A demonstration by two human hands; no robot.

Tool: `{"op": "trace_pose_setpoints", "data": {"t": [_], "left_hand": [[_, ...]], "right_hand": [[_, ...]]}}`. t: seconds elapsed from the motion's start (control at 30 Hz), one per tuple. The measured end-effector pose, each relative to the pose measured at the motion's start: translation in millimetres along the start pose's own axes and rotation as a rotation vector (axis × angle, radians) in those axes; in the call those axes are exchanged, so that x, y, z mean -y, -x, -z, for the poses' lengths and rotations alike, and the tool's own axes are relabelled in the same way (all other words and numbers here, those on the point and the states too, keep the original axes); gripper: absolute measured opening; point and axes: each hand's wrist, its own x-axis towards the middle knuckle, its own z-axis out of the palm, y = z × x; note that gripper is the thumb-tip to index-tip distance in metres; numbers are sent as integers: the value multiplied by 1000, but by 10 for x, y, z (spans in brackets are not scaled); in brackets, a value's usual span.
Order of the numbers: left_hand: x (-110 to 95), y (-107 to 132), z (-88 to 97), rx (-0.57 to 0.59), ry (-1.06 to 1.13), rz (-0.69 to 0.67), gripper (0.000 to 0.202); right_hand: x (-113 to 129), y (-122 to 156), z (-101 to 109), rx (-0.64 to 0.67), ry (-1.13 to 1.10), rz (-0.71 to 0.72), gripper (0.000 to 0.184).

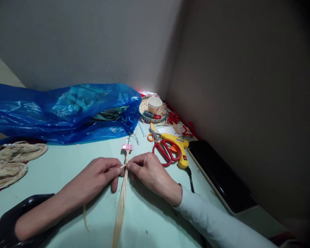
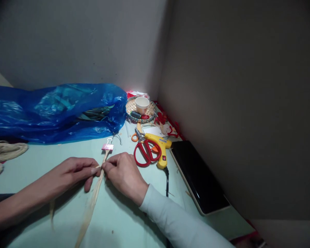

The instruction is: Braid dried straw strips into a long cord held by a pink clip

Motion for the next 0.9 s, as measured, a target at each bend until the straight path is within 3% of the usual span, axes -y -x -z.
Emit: {"op": "trace_pose_setpoints", "data": {"t": [0.1,0.2,0.37,0.47,0.57,0.73,0.9], "left_hand": [[-78,90,-27,-96,-224,-10,40],[-140,212,-189,-196,-459,-88,35],[-69,336,-516,-142,-829,-366,32],[-48,339,-585,-99,-925,-418,39],[-96,311,-487,-105,-792,-341,36],[-140,177,-141,-305,-420,-114,38],[-64,28,-118,-36,233,-23,25]], "right_hand": [[-31,9,-39,-18,-31,-8,32],[-42,16,-59,-30,-77,-13,31],[34,38,-34,12,-186,-63,28],[79,45,-23,58,-280,-114,26],[86,46,-17,45,-300,-125,25],[69,60,2,37,-363,-118,28],[9,48,-27,101,-509,-118,28]]}}
